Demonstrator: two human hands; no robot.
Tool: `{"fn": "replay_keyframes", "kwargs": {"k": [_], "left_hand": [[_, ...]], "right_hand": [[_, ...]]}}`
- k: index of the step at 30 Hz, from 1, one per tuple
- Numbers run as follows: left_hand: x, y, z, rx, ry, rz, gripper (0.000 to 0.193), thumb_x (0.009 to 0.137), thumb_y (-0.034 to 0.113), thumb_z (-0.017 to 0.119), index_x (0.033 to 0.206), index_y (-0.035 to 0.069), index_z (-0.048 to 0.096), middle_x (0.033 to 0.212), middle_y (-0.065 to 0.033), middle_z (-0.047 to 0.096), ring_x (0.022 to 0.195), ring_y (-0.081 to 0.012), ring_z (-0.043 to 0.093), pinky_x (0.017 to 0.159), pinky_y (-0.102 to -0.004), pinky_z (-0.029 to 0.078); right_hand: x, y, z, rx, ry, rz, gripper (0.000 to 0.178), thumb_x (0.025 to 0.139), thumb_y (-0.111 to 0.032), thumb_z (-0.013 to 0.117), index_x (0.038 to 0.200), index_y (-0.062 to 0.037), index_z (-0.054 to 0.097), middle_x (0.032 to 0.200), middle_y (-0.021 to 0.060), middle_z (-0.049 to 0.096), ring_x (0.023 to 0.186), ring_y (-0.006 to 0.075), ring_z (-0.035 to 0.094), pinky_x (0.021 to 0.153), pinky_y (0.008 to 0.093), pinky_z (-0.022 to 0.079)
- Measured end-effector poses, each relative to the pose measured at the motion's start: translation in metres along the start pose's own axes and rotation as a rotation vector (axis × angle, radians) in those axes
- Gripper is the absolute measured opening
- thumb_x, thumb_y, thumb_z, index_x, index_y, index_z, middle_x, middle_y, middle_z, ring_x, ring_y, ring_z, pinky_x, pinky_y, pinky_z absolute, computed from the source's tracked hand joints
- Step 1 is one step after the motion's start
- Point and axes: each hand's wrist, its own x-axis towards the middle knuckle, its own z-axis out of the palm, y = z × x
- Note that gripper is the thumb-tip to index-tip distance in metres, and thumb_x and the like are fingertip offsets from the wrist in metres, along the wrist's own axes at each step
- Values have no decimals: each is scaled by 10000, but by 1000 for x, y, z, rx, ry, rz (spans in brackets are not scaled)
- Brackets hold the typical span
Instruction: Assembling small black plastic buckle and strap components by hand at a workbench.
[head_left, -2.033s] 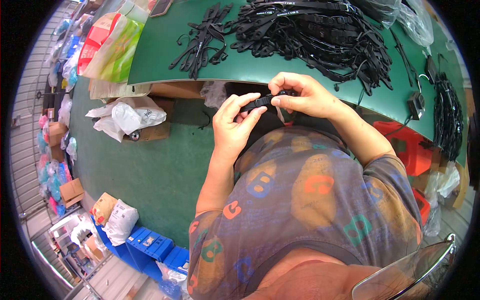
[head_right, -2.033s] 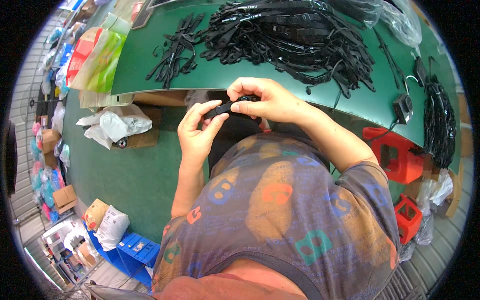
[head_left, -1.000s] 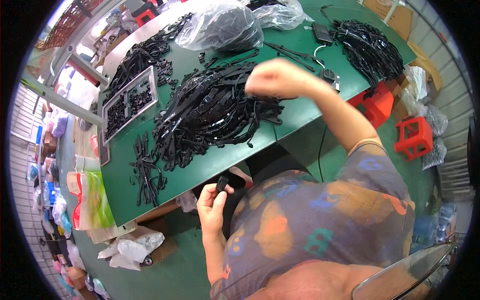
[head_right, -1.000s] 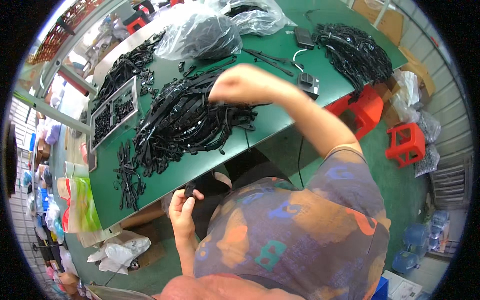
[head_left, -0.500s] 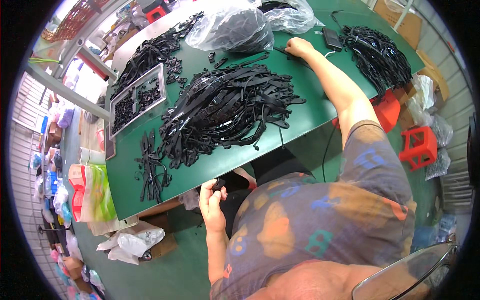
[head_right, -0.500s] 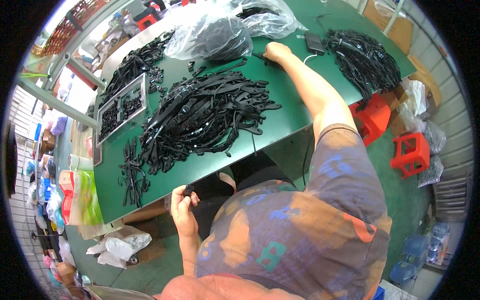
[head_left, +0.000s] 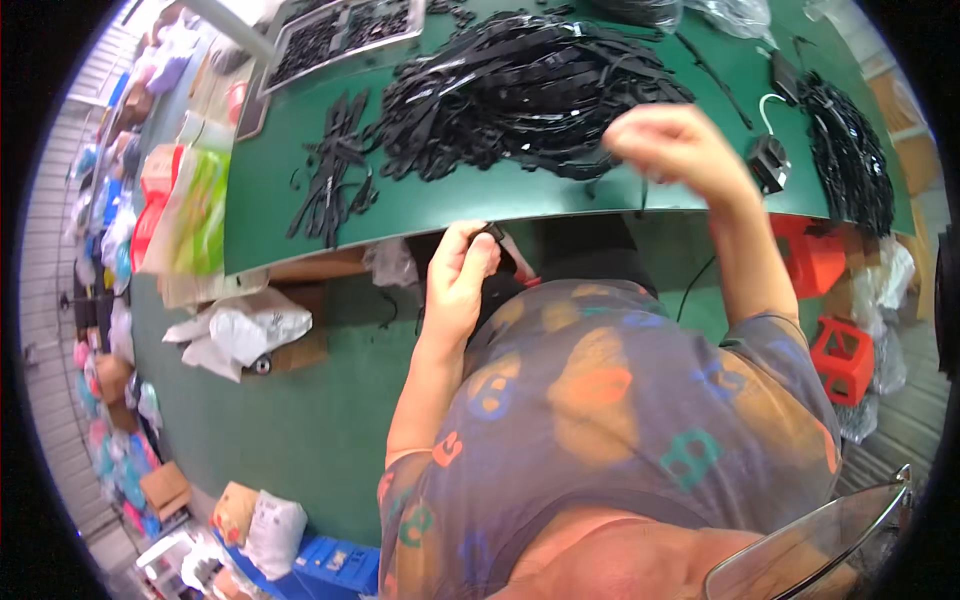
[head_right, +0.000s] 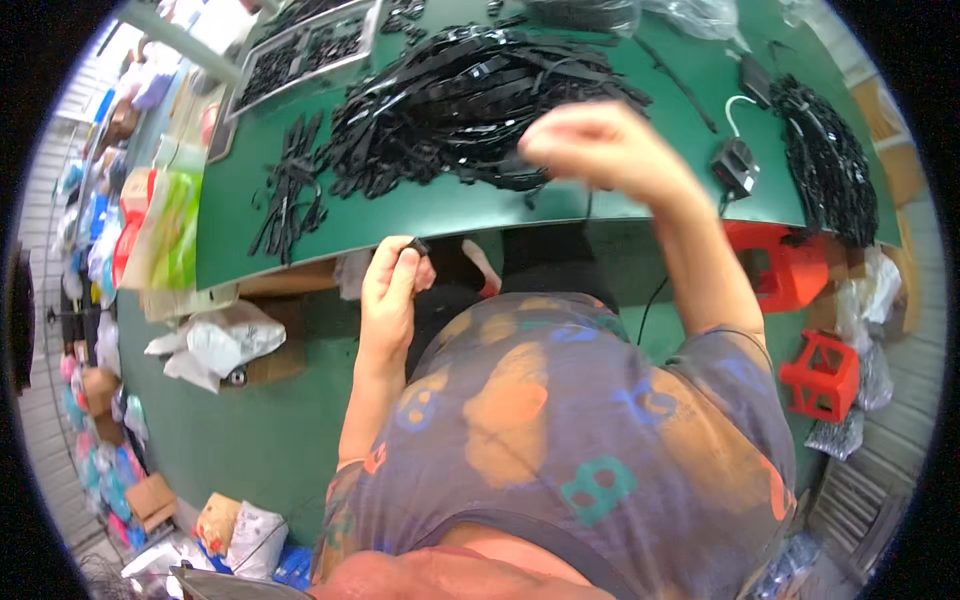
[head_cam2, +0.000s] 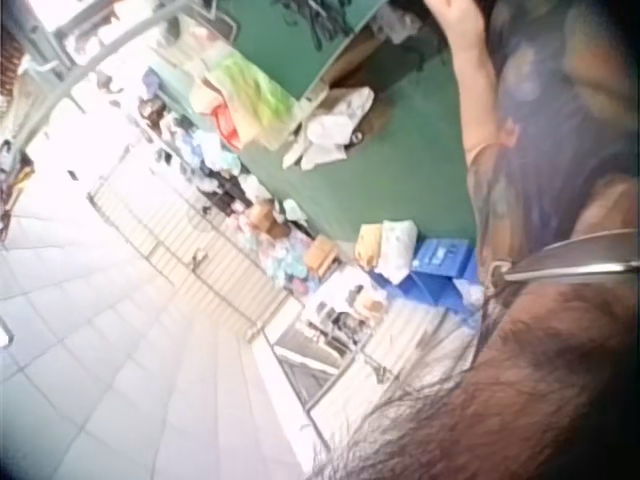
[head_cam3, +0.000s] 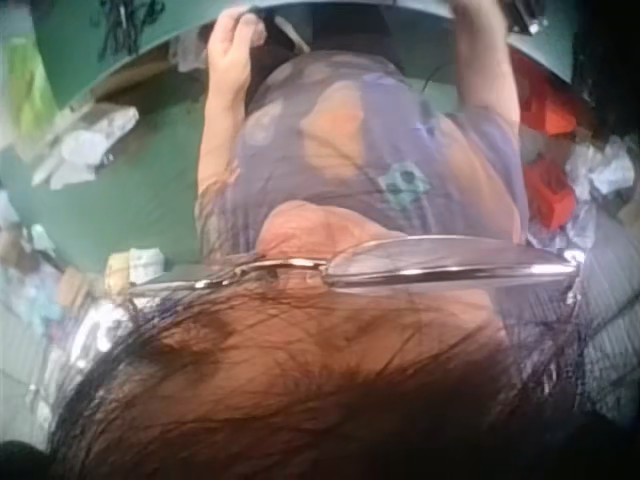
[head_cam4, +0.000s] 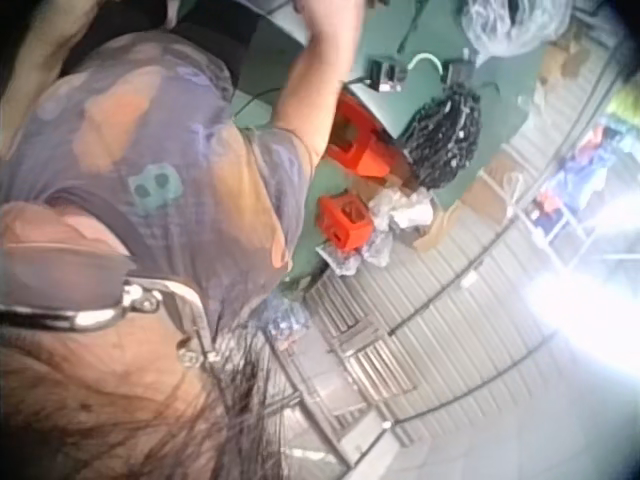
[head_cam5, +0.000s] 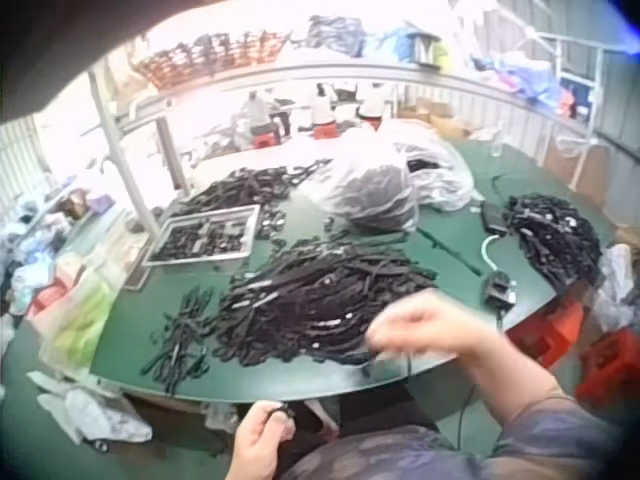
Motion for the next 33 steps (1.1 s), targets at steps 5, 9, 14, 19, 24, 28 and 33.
{"fn": "replay_keyframes", "kwargs": {"k": [5, 9, 14, 19, 24, 28, 33], "left_hand": [[-5, 11, -3, -321, -97, -53, 204, 1061, 257, 547, 1128, 65, 566, 775, 24, 468, 715, -100, 420, 693, -272, 390], [-11, 16, -9, -408, -119, -60, 226, 1067, 288, 527, 1090, 66, 560, 766, 22, 444, 714, -106, 414, 703, -287, 393], [-15, 14, -10, -465, -137, -60, 235, 1069, 300, 520, 1034, 69, 541, 765, 21, 443, 712, -108, 415, 702, -292, 392], [-16, 14, -11, -479, -165, -55, 237, 1067, 306, 521, 1023, 75, 539, 765, 21, 440, 708, -109, 412, 697, -291, 386], [-16, 15, -9, -402, -132, -66, 211, 1068, 275, 524, 1051, 67, 558, 764, 27, 458, 699, -90, 406, 682, -275, 380], [-17, 15, -7, -230, -68, -39, 189, 1066, 234, 532, 1096, 55, 583, 773, 28, 491, 701, -75, 416, 672, -256, 378], [-19, 11, -8, -231, 16, -45, 213, 1056, 221, 551, 1174, 53, 608, 781, 31, 507, 707, -78, 433, 685, -259, 392]], "right_hand": [[15, 35, 107, 515, -365, 150, 226, 983, -285, 675, 1059, -76, 714, 749, -37, 599, 590, 30, 509, 505, 188, 386], [24, 41, 136, 602, -419, 127, 241, 994, -311, 661, 1025, -77, 712, 751, -52, 590, 583, 26, 509, 516, 187, 406], [29, 45, 144, 596, -465, 67, 246, 1001, -313, 652, 1055, -82, 718, 740, -56, 598, 598, 28, 507, 530, 192, 421], [30, 49, 146, 562, -450, 73, 253, 1005, -311, 647, 1081, -81, 721, 732, -56, 605, 606, 30, 500, 540, 195, 420], [29, 49, 144, 572, -476, 26, 252, 1010, -310, 640, 1077, -82, 723, 764, -48, 625, 617, 33, 495, 551, 202, 417], [26, 44, 143, 504, -409, -111, 257, 1006, -303, 644, 1065, -65, 720, 824, -46, 640, 655, 51, 510, 578, 229, 433], [33, 39, 144, -173, 97, -859, 214, 952, -273, 677, 1007, -70, 712, 881, 37, 649, 768, 194, 601, 651, 320, 478]]}}
